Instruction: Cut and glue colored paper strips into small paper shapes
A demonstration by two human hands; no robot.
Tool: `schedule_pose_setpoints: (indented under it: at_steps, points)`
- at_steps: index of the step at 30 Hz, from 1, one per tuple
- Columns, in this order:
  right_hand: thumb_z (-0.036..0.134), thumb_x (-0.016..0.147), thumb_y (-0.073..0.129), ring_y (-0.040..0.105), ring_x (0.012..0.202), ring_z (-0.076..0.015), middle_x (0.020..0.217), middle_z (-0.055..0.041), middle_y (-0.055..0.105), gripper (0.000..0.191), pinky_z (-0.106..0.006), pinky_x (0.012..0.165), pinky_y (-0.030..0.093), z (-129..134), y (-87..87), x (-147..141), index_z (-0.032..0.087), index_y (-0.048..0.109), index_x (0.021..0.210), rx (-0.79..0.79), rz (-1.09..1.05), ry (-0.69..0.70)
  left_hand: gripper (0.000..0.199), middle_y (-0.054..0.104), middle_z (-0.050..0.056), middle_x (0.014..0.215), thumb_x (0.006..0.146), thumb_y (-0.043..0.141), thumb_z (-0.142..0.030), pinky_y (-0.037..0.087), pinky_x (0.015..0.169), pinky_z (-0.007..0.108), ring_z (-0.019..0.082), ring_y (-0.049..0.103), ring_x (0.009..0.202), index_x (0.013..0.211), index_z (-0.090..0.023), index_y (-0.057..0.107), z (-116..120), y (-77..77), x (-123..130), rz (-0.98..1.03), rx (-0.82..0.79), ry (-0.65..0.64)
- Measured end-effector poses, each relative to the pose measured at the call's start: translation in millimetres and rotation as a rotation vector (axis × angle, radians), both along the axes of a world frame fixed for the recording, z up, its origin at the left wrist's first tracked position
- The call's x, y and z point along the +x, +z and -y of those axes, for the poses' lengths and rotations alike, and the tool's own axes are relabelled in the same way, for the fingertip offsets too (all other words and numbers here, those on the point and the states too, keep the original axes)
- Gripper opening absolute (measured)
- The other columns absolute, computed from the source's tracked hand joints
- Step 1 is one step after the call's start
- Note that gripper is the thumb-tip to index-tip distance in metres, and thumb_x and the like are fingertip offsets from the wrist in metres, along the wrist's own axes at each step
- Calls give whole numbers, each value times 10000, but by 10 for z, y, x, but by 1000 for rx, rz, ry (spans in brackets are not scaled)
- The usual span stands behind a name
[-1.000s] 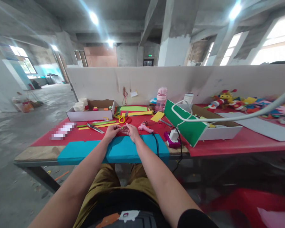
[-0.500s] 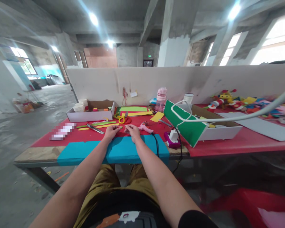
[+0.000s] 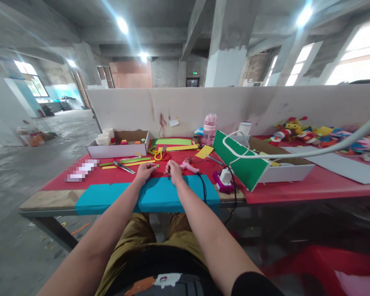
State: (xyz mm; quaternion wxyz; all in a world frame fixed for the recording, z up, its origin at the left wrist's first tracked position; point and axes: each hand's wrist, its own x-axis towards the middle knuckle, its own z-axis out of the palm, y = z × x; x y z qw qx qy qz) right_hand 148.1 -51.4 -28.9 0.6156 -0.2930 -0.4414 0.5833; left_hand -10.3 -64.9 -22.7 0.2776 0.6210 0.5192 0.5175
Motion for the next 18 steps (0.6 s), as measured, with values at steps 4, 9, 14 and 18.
schedule_pose_setpoints:
  at_steps: [4, 9, 14, 18]
  points:
    - [482, 630, 722, 584, 563, -100, 683, 6, 651, 320, -250, 613, 491, 10, -8, -9, 194, 617, 722, 13, 36, 12, 341, 584, 5, 599, 661, 672, -462, 342, 533, 232, 113, 446, 556, 743, -132, 693, -11, -11, -3, 9, 3, -1]
    - [415, 565, 784, 594, 593, -101, 689, 19, 664, 305, -249, 649, 500, 32, -1, -11, 201, 662, 746, 33, 52, -44, 368, 599, 11, 612, 658, 675, -482, 349, 526, 227, 114, 452, 560, 775, -134, 705, -25, -24, -20, 17, 5, -3]
    - [445, 583, 770, 592, 577, -99, 681, 17, 654, 307, -244, 629, 506, 36, -2, -5, 195, 634, 698, 28, 60, -9, 371, 582, 1, 587, 642, 685, -494, 347, 529, 228, 112, 453, 552, 740, -137, 695, -12, -13, -18, 33, 11, -3]
    - [459, 631, 738, 585, 550, -93, 662, 8, 647, 299, -234, 599, 496, 29, -7, -4, 187, 639, 704, 12, 75, 8, 366, 567, -4, 577, 645, 687, -492, 347, 526, 228, 109, 446, 545, 723, -135, 688, 4, 1, -10, 42, 5, -3]
